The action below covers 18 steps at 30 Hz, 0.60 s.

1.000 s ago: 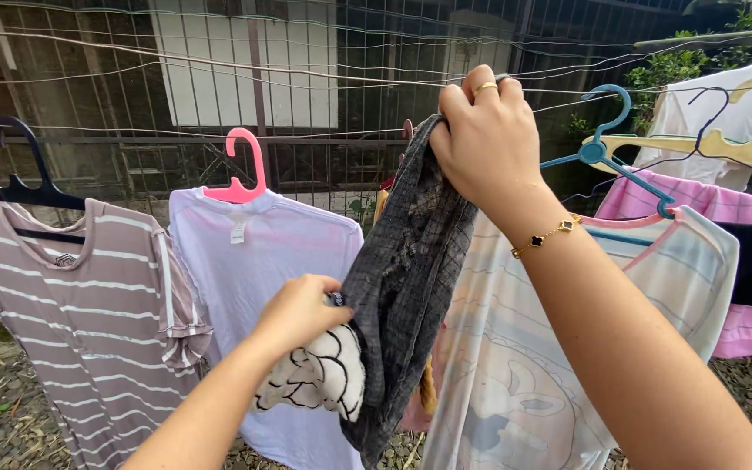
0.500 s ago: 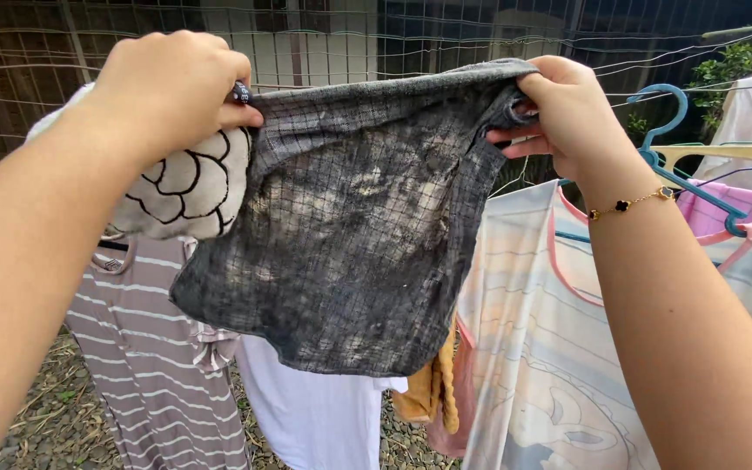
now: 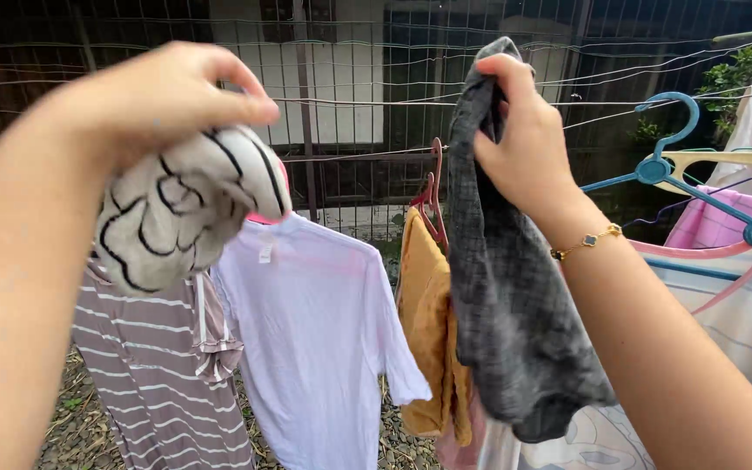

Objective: Hang wet laundry items on clotheslines and hangers.

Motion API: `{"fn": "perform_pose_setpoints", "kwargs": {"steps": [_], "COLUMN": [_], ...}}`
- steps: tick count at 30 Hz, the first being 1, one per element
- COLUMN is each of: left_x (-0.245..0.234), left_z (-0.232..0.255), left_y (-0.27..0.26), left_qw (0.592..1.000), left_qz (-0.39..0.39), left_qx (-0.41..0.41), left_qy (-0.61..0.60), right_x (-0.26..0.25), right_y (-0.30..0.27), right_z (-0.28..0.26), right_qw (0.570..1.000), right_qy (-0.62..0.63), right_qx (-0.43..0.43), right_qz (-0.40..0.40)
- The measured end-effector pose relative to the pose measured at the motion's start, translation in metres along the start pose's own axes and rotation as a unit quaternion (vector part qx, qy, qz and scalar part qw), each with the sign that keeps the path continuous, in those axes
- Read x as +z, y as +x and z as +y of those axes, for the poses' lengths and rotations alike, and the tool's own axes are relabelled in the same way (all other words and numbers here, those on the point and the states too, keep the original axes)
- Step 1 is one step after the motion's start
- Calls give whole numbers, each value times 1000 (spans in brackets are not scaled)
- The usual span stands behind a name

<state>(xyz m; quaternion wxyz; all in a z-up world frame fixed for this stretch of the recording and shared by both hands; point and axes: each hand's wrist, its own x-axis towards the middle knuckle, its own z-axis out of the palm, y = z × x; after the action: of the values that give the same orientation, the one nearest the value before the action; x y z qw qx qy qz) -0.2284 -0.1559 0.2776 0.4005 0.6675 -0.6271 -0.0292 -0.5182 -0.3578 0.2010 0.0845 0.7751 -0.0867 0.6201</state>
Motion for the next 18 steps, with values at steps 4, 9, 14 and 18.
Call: {"fn": "perform_pose_setpoints", "kwargs": {"steps": [4, 9, 14, 18], "left_x": [100, 206, 228, 172], "left_z": [-14, -58, -103, -106], "left_y": [-3, -4, -1, 4], "left_qw": [984, 977, 986, 984], "left_qz": [-112, -175, -134, -44], "left_qx": [82, 101, 92, 34], "left_qy": [109, 69, 23, 168], "right_x": [29, 47, 35, 5], "right_y": [2, 19, 27, 13], "right_z": [-24, -21, -9, 26], "right_qw": [993, 965, 961, 963], "right_qy": [-89, -228, -271, -264], "right_qx": [-63, -129, -31, -48], "right_qz": [-41, 11, 49, 28]}}
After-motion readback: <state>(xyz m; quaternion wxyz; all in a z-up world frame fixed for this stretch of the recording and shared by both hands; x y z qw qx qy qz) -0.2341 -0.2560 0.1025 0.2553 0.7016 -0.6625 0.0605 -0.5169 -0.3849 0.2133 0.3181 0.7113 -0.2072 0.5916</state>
